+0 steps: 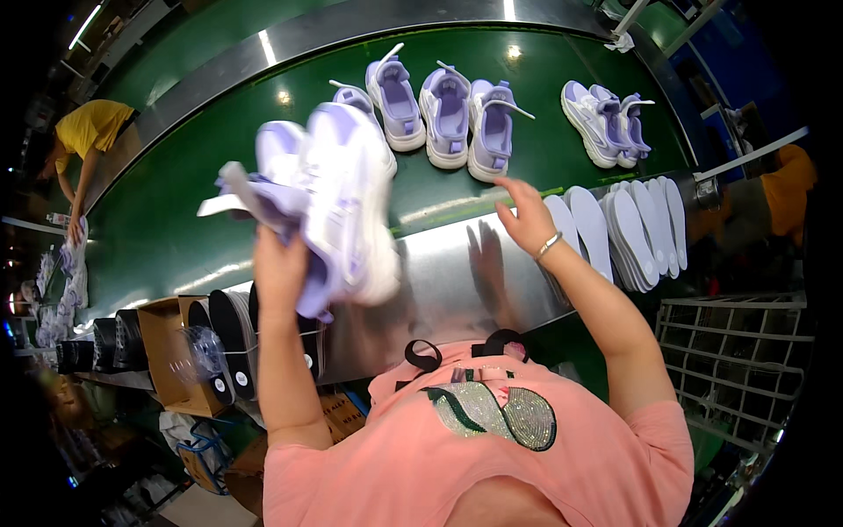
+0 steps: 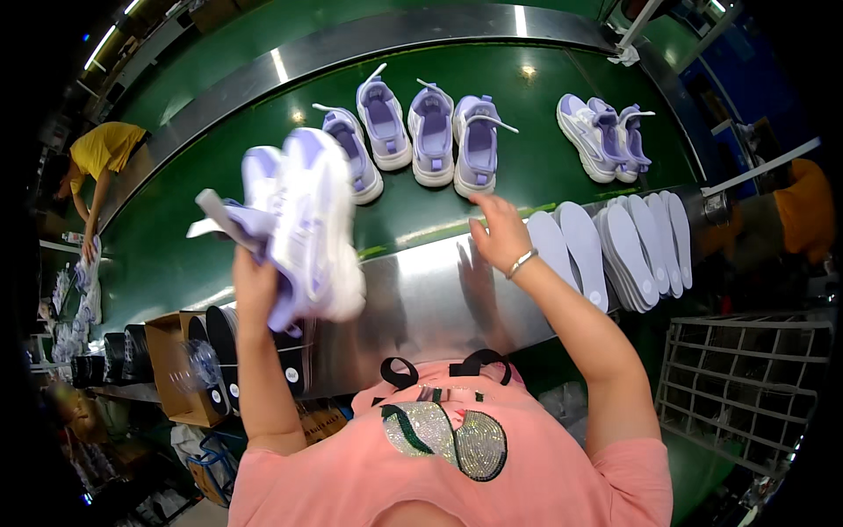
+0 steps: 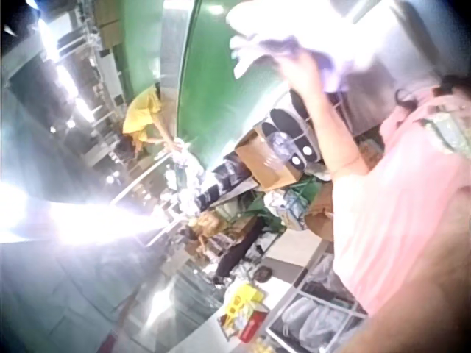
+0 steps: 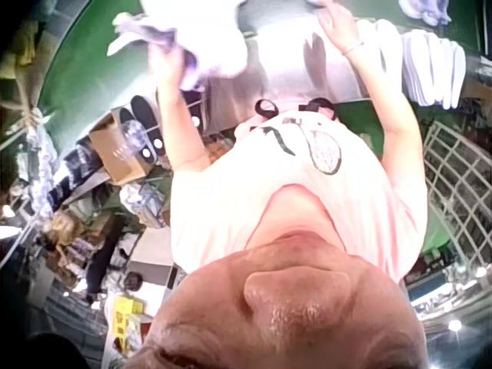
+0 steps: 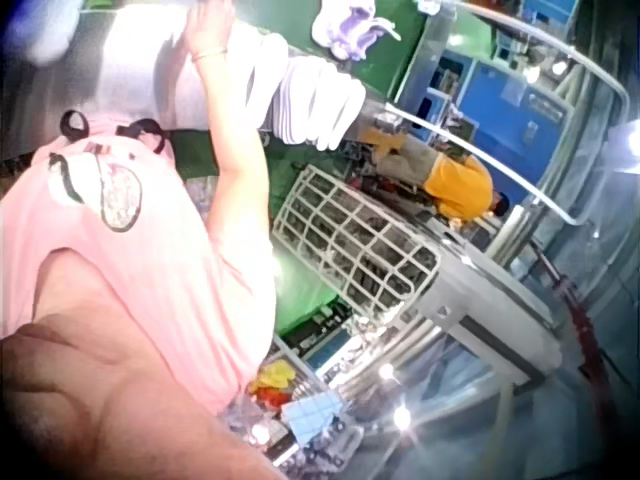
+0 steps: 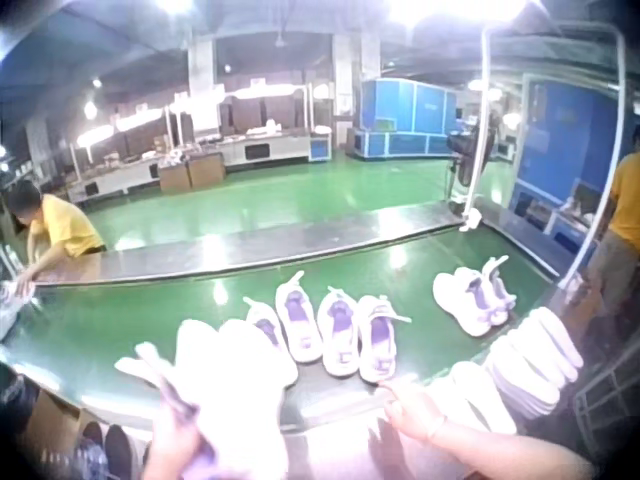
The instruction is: The person inserts white insoles into purple and white sneakers, then gathers more insoles from a plastic bag on the floor.
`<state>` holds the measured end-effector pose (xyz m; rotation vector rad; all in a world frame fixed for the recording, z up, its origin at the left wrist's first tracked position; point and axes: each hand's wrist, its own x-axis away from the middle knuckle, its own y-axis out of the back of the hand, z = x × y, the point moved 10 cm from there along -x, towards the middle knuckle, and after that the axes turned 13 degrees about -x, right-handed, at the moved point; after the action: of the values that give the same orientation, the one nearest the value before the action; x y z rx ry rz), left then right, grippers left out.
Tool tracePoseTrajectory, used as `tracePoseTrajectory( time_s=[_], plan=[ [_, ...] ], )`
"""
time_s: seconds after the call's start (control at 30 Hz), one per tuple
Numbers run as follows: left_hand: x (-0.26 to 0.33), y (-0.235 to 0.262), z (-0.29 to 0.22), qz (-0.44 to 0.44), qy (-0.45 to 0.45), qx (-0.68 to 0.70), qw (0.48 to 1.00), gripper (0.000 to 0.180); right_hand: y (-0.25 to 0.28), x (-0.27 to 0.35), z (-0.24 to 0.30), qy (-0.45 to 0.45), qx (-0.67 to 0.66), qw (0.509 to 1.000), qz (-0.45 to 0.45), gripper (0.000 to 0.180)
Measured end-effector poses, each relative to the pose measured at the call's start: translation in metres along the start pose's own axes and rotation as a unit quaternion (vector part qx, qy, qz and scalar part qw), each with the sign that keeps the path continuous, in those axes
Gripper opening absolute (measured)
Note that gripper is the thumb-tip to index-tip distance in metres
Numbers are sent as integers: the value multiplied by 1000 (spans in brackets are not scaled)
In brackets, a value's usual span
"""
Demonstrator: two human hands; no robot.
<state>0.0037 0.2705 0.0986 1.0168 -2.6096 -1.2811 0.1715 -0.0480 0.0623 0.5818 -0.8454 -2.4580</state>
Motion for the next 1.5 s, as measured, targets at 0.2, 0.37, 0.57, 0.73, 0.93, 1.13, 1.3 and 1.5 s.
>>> tracePoseTrajectory(
  time_s=[0.2, 0.37, 0.57, 0.73, 0.93, 1.13, 1.3, 1.5],
  plan=[
    [-104, 35, 141, -21, 87, -200, 976, 54, -34, -83, -16, -86, 196, 976, 35, 51],
    [-100, 5, 179, 28, 265, -371, 889, 50, -78, -116, -55, -244, 242, 931, 124, 61],
    [-102, -74, 3, 2, -56, -138, 989, 45, -46, -121, -87, -194, 152, 964, 105, 44],
    [-88, -170, -68, 140, -190, -251, 939, 63, 49, -97, -158, -254, 239, 933, 87, 46],
    [-109, -233, -43, 301, -39, -405, 862, 82, 169, -95, -259, -389, 314, 866, 31, 54],
    [-133, -245, -39, 332, 2, -369, 868, 51, 177, -102, -242, -353, 377, 856, 39, 43],
    [-90, -229, -56, 333, -39, -336, 880, 37, 122, -63, -150, -114, 189, 975, 26, 34],
    [41, -219, -131, 411, -110, -235, 874, 31, 83, 107, -122, -228, 166, 956, 80, 38]
  ],
)
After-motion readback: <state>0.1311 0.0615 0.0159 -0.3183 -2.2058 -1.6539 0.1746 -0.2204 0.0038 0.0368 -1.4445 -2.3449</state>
